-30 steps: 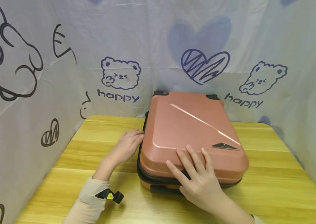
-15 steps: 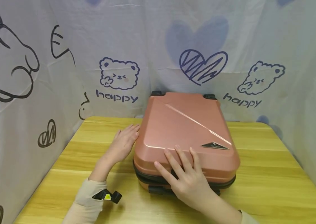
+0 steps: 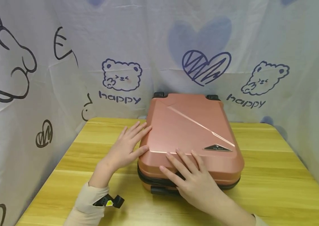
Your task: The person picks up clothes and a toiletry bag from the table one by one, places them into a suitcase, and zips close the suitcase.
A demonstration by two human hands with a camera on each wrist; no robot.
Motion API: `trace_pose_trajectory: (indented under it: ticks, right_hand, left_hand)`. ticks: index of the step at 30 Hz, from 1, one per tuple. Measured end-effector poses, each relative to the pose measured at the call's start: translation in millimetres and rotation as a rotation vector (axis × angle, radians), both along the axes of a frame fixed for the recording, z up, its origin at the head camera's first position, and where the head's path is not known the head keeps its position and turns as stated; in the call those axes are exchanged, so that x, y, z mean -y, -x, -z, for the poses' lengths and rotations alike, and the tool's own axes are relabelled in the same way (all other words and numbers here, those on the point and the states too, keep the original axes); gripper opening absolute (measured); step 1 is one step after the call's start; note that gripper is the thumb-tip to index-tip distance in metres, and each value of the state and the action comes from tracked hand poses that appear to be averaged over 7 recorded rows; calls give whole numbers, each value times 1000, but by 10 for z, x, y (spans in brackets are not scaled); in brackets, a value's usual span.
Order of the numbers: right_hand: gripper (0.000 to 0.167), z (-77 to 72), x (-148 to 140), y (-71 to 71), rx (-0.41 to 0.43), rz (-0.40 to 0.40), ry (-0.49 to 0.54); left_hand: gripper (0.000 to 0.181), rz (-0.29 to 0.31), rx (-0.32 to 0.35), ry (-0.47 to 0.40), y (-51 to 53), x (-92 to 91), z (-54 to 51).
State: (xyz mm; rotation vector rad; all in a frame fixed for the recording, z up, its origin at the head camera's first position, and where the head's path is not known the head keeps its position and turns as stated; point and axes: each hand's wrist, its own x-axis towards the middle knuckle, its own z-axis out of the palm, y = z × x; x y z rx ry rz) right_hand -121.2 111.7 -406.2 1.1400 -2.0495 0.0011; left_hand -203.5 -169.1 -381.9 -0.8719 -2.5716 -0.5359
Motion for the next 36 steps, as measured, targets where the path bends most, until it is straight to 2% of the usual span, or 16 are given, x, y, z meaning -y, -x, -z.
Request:
trace_pose_trajectory:
  ticks: [2,4,7,12,14,17,21,24,27,31,34,36]
  right_hand:
    - [78,-39,-66,10,39,-18,5]
    - [69,-84,-144,29,66,-3,25]
    - [60,-154,-286,92,57,32,125]
    - [69,-248,-577,246,11,65,309]
    - [71,-255,-718,319,34,52,368]
    - [75,-216,-948,434,109,-19,438]
    - [82,-114,-1193,530,202,-120,471]
    - [93,-34,-1302,546,252,-142,474]
    - [107,37,-1403,537,340,-136,478]
    - [122,99,-1541,478,532,-26,475]
    - [132,114,-1599,414,673,92,468]
    - [136,111,-1604,382,733,143,466]
  left_hand:
    - [66,24,-4,6,-1,-1,3]
    - [69,48,-8,6,4,-2,7]
    - [74,80,-13,0,20,-1,17]
    - [83,113,-4,-12,22,6,23]
    - [86,120,9,-15,10,-1,20]
    - [92,123,49,-21,-7,-22,23]
    - [99,134,121,-37,-25,-41,22]
    - [104,158,186,-52,-33,-37,10]
    - [111,170,266,-71,-46,-33,-5]
    - [129,139,371,-77,-79,-26,-19]
    - [140,96,415,-62,-96,-20,-16]
    - [144,75,426,-57,-93,-19,-10]
